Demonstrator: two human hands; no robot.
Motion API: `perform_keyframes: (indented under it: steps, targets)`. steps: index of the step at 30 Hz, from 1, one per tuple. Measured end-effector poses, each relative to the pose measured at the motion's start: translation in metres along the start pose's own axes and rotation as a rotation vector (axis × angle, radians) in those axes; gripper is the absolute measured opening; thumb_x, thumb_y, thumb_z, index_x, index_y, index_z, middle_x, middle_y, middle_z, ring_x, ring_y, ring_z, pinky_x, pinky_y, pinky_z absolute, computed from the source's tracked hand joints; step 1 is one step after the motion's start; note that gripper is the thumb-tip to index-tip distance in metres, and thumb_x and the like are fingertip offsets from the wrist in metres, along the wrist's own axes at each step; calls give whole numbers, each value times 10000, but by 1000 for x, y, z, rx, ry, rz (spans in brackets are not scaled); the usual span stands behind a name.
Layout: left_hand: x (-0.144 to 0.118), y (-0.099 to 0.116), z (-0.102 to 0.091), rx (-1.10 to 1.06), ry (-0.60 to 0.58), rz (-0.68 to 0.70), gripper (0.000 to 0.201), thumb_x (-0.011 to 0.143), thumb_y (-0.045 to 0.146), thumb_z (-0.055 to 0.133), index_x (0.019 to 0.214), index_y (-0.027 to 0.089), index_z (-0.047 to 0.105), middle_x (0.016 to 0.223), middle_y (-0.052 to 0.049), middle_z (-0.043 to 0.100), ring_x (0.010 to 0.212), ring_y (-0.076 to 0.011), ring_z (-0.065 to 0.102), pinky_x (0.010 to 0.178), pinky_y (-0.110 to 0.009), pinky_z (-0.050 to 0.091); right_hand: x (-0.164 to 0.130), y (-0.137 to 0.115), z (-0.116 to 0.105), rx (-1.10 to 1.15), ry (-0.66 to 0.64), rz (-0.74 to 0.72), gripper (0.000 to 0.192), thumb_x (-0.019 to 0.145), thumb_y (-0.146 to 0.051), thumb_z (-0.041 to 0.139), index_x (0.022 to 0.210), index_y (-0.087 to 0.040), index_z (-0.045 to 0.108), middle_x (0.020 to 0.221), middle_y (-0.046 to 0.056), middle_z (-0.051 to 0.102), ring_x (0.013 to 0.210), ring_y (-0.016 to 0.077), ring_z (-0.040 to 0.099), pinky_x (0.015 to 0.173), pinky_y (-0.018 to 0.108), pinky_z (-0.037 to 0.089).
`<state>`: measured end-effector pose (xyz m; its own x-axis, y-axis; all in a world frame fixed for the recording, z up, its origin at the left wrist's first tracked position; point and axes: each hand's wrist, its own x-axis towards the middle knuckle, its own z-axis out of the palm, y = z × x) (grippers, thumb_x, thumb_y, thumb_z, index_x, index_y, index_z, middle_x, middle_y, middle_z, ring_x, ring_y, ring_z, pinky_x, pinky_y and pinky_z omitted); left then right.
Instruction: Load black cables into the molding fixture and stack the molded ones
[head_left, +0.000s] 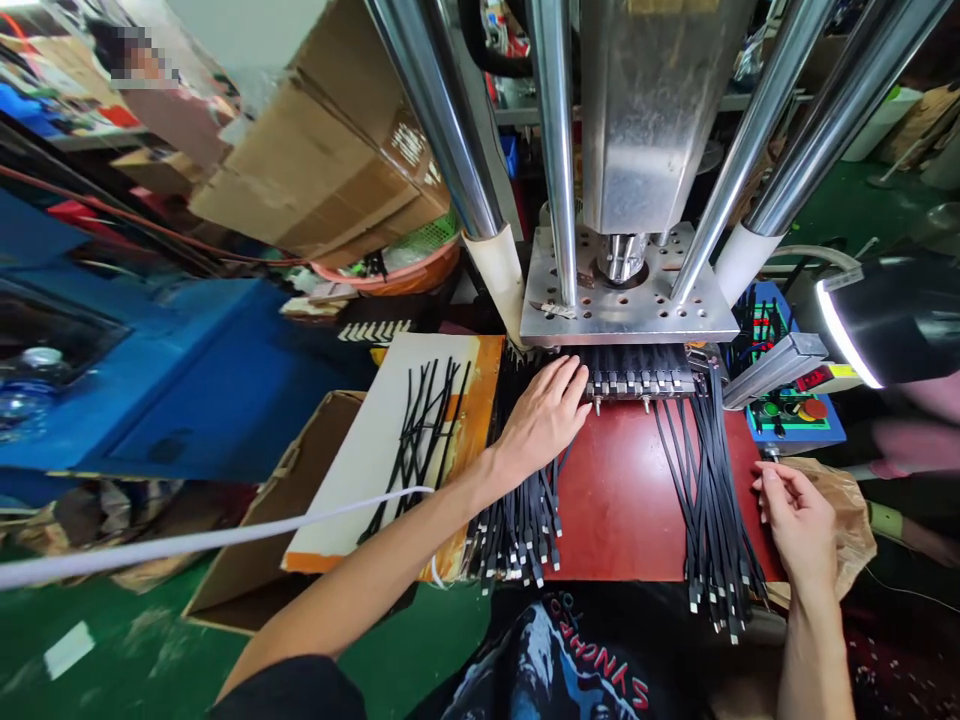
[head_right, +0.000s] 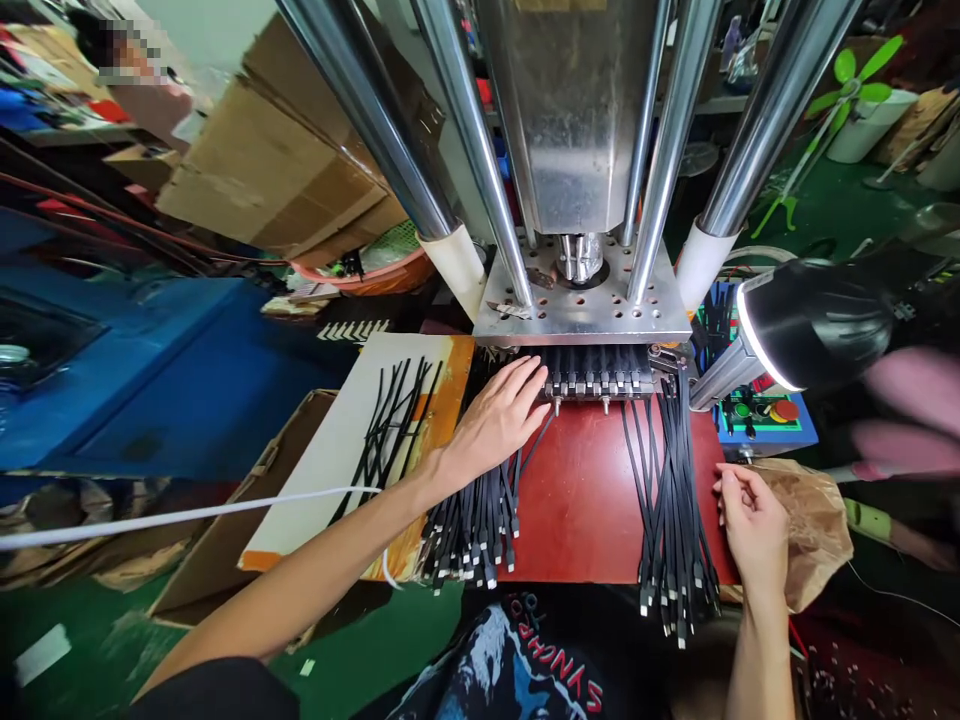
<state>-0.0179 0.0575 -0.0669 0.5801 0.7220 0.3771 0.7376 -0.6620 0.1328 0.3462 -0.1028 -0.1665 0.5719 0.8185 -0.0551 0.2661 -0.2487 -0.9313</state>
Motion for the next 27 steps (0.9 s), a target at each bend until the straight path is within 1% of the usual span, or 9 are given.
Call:
perform_keyframes:
  steps: [3, 6, 10, 13, 18, 23, 27]
  targets:
    - [-1, 3, 4, 28, 14, -10, 452, 1054, 245, 552, 1471, 74, 584, 1523, -231, 590, 1479, -354, 528, 1256, -522, 469, 0, 1, -1, -11, 8, 18, 528, 914, -651, 703, 1147, -181, 774, 874, 52, 711, 655, 126, 584, 517, 209, 484]
    - [-1, 2, 3, 29, 19, -13, 438, 1061, 230, 542, 1462, 61, 591, 1520, -236, 595, 1471, -352, 536, 1252, -520, 477, 0, -1, -1, -20, 26, 46, 546, 897, -663, 722, 1148, -181, 783, 871, 54, 717, 635, 121, 576, 496, 205, 483]
    - [2, -2, -4, -56, 19, -42, 406, 1061, 240, 556, 1448, 130, 608, 1493, -191, 633, 1423, -325, 582, 1213, -530, 521, -1, -7, 0, -15, 46, 88, 572, 873, -676, 746, 1145, -174, 783, 856, 58, 720, 614, 123, 573, 462, 202, 476]
    - [4, -6, -7, -118, 46, -58, 430, 1059, 249, 581, 1476, 146, 582, 1471, -170, 660, 1390, -307, 615, 1196, -520, 539, -1, -10, 0, 3, 53, 120, 573, 853, -677, 768, 1140, -181, 778, 851, 53, 712, 615, 123, 573, 445, 195, 467]
    - [10, -10, -9, -142, 90, -54, 306, 1067, 261, 601, 1346, 167, 687, 1377, -133, 734, 1309, -277, 680, 1148, -497, 580, 0, -17, 2, -8, 79, 106, 583, 839, -681, 777, 1136, -179, 780, 824, 41, 687, 556, 107, 514, 405, 205, 421]
    - [13, -14, -10, -87, 82, -15, 237, 1071, 254, 600, 1214, 147, 756, 1325, -133, 762, 1265, -265, 706, 1116, -469, 606, -2, -21, 4, -28, 91, 96, 567, 853, -665, 768, 1145, -180, 785, 826, 48, 690, 551, 115, 508, 424, 236, 421]
    - [12, -17, -8, -99, 101, 39, 235, 1078, 235, 586, 1200, 142, 764, 1307, -119, 771, 1265, -249, 708, 1115, -444, 604, -3, -20, 5, -24, 129, 70, 504, 862, -608, 783, 1145, -192, 797, 825, 57, 701, 572, 136, 527, 451, 272, 430]
